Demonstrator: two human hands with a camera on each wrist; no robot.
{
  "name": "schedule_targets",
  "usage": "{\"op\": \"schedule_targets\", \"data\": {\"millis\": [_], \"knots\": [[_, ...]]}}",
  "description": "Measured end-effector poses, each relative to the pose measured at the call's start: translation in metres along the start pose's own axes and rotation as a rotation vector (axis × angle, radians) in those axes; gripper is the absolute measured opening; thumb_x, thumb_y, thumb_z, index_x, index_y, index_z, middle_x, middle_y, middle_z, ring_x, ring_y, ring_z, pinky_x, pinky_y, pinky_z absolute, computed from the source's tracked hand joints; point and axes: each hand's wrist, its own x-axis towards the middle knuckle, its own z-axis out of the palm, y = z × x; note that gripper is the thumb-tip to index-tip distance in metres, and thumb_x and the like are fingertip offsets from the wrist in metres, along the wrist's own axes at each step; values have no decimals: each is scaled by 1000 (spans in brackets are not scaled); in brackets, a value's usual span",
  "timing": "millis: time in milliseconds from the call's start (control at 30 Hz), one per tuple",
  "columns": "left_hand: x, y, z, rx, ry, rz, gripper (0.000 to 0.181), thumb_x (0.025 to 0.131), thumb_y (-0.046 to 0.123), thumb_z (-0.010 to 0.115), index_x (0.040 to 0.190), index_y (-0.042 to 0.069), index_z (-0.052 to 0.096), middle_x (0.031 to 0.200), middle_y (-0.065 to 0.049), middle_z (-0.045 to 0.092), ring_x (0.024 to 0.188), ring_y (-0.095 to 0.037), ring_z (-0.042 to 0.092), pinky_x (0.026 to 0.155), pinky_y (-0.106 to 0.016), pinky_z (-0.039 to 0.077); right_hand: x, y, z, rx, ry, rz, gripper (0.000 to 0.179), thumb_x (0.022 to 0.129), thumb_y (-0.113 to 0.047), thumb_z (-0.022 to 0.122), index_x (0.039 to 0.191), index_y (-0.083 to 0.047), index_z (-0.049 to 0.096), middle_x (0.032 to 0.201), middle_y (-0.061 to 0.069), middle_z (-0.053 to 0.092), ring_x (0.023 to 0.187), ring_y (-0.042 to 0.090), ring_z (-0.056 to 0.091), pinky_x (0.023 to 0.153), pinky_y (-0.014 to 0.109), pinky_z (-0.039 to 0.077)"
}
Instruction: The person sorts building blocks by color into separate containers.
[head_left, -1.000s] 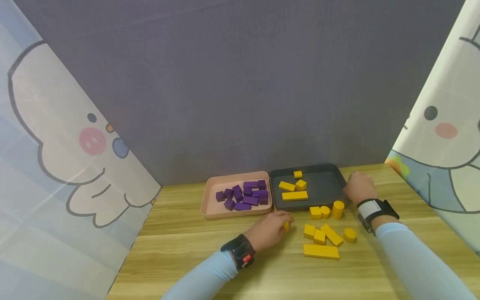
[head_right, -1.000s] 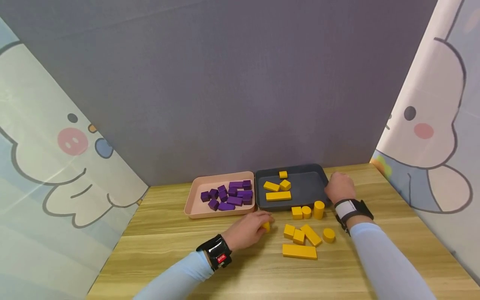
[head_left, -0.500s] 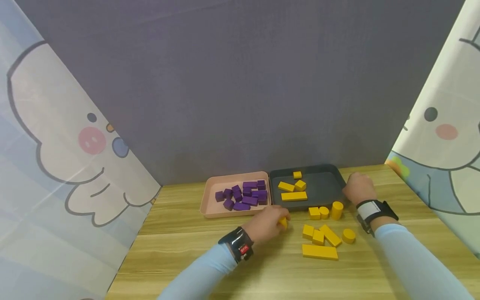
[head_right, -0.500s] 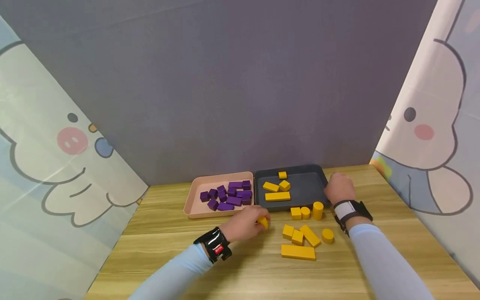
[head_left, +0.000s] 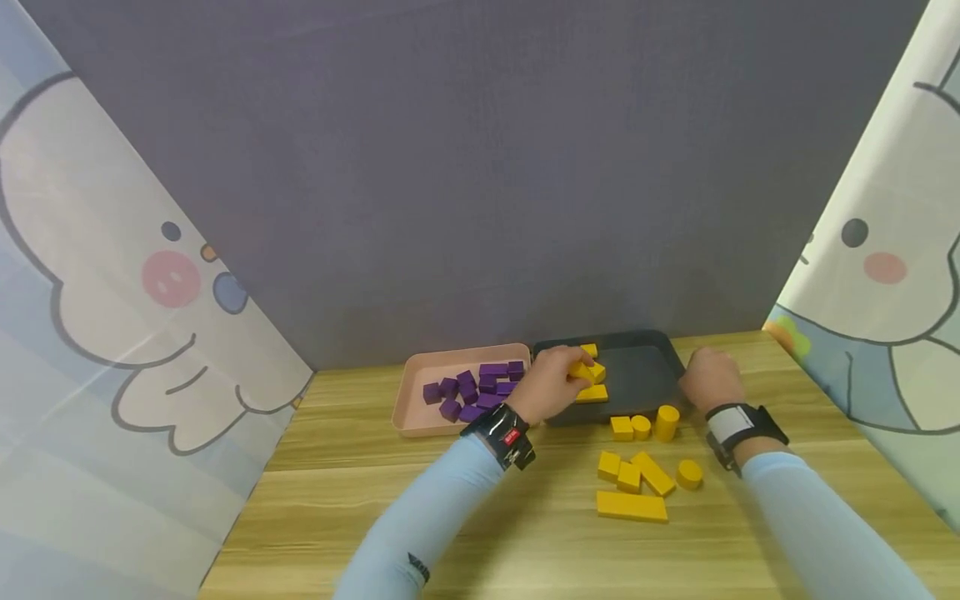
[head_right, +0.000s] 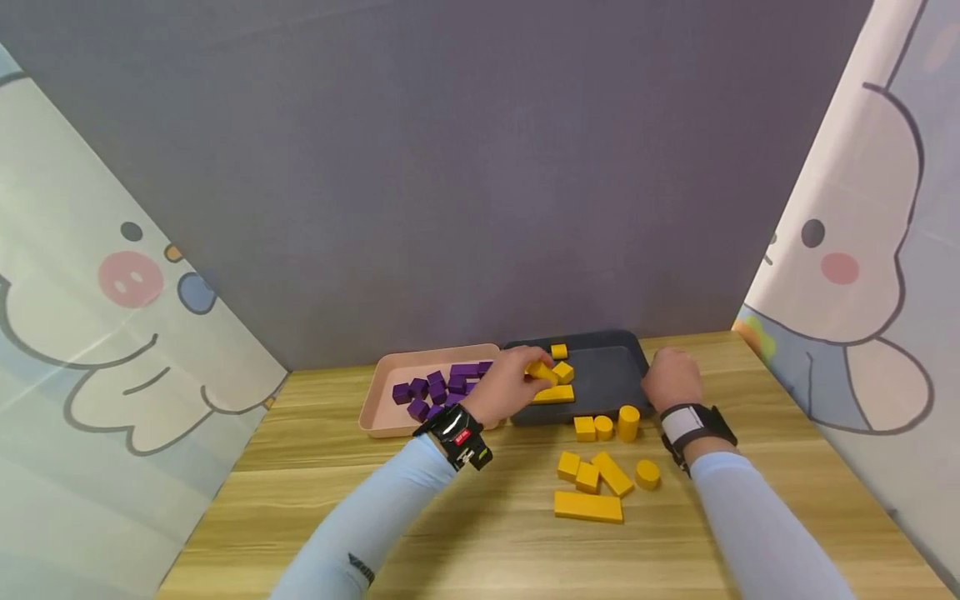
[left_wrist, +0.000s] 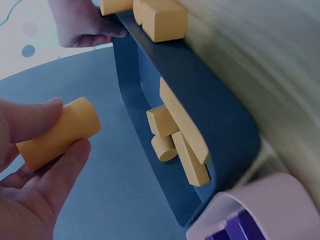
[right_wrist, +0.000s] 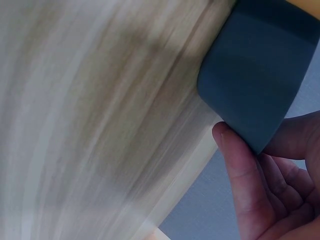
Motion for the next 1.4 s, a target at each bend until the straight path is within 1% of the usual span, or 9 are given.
{"op": "schedule_targets", "data": {"millis": [233, 367, 467, 600, 767, 833, 1067, 1300, 1400], "knots": [[38, 3, 22, -12, 47, -38, 22, 98, 17, 73, 120, 16, 70, 120, -2, 71, 98, -9, 65, 81, -13, 56, 0, 2, 2, 4, 0, 2, 19, 79, -3, 64, 62, 4, 63, 68, 24, 64, 66, 43, 63, 57, 50, 52], [53, 6, 35, 8, 50, -45, 24, 98, 19, 74, 121, 16, 71, 120, -1, 72, 102, -11, 64, 86, -15, 56, 0, 2, 4, 20, 11, 15, 20, 79, -3, 63, 59, 2, 62, 67, 23, 64, 65, 42, 63, 56, 49, 51], [60, 8, 44, 25, 34, -52, 25, 97, 18, 75, 122, 17, 71, 119, 0, 72, 102, -9, 64, 87, -15, 55, -1, 2, 4, 24, 11, 21, 21, 78, -2, 63, 58, 1, 61, 66, 21, 63, 64, 41, 62, 55, 48, 50], [66, 9, 55, 39, 14, -52, 26, 97, 17, 74, 123, 15, 71, 118, 0, 73, 99, -9, 65, 83, -14, 54, -4, 0, 3, 20, 10, 24, 19, 78, -1, 63, 60, 2, 62, 65, 20, 62, 63, 39, 61, 54, 46, 49], [69, 9, 64, 56, 1, -37, 27, 97, 16, 73, 124, 12, 72, 119, -1, 74, 100, -10, 67, 84, -15, 55, -6, -2, 2, 13, 8, 31, 18, 79, -1, 63, 61, 2, 63, 67, 21, 63, 63, 38, 61, 54, 46, 49], [71, 8, 67, 60, -5, -40, 26, 97, 15, 74, 122, 12, 72, 119, 0, 74, 98, -9, 66, 84, -15, 55, -6, -4, 0, 8, 10, 29, 18, 78, -1, 64, 60, 2, 62, 67, 21, 64, 64, 38, 61, 55, 47, 50], [71, 2, 78, 54, -17, -68, 18, 93, 13, 77, 111, 15, 72, 107, 3, 74, 80, -6, 55, 69, -13, 45, -8, -8, -1, -18, 22, 11, 17, 78, -1, 64, 62, 4, 63, 66, 22, 62, 64, 38, 62, 57, 50, 51], [70, 0, 85, 55, -22, -45, 18, 92, 11, 78, 108, 15, 72, 103, 3, 73, 80, -6, 55, 69, -14, 45, -6, -5, 2, -12, 43, 17, 16, 78, -1, 65, 63, 5, 63, 65, 20, 62, 62, 37, 61, 55, 46, 49], [72, 0, 87, 67, -30, -51, 18, 91, 10, 79, 106, 16, 72, 104, 4, 73, 82, -5, 57, 70, -14, 46, -6, -4, 1, -4, 43, 12, 16, 78, -2, 67, 63, 4, 62, 65, 20, 62, 62, 36, 60, 54, 46, 49]]}}
